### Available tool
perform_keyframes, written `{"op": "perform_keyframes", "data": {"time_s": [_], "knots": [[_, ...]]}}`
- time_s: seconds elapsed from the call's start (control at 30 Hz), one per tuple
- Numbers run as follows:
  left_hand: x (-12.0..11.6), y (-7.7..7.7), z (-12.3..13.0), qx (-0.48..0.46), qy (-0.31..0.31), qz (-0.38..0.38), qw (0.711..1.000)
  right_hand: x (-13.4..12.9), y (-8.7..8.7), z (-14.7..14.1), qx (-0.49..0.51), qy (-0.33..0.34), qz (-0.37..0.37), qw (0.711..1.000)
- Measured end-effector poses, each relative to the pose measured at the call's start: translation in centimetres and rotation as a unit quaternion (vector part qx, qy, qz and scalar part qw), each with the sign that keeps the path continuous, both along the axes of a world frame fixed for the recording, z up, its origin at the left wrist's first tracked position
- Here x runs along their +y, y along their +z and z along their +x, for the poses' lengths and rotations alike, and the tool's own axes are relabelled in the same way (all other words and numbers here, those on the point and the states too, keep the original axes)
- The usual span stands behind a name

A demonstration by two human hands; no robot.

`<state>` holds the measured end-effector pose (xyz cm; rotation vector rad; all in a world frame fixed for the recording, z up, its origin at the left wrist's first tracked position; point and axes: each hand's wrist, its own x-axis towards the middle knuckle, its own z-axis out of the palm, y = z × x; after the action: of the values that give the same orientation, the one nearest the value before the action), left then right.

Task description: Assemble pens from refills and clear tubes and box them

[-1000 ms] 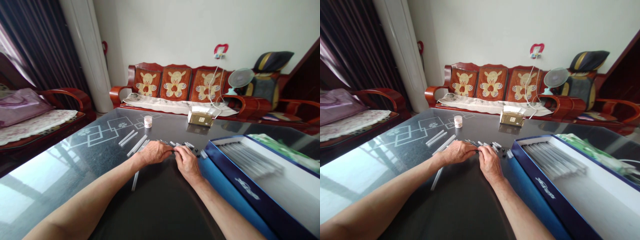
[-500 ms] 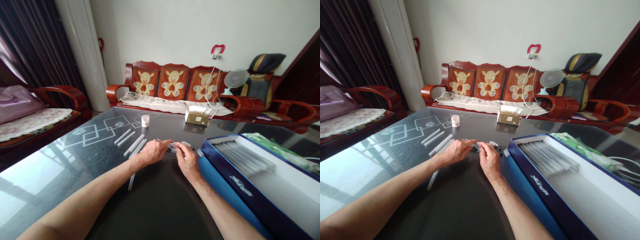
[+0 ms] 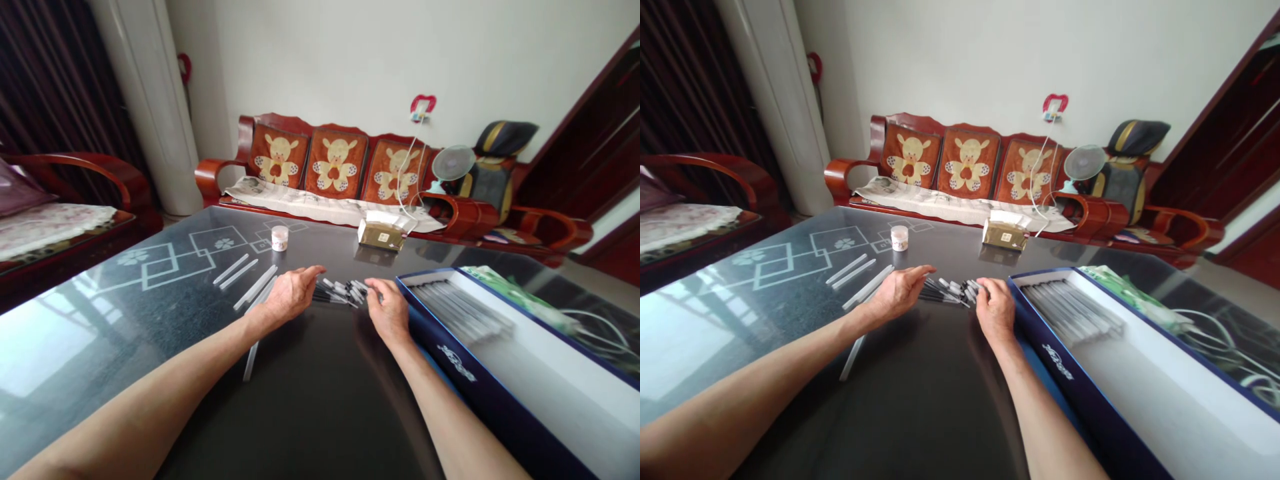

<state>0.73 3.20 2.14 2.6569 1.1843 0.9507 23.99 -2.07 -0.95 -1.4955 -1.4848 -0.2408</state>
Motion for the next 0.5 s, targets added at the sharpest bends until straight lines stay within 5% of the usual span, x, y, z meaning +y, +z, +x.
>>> {"op": "perform_keyframes", "data": {"time_s": [0.2, 0.37, 0.5], "knots": [[0.4, -0.2, -0.3, -0.027, 0.004, -0.014, 1.000, 2.2, 2.3, -2.0, -0.098, 0.028, -0.115, 0.988], [0.6, -0.1, -0.5, -0.028, 0.015, -0.027, 0.999, 4.7, 5.6, 0.0, -0.132, -0.010, -0.204, 0.970], [0.7, -0.2, -0.6, -0.029, 0.015, -0.029, 0.999, 5.5, 6.0, 0.8, -0.188, 0.016, -0.254, 0.949]]}}
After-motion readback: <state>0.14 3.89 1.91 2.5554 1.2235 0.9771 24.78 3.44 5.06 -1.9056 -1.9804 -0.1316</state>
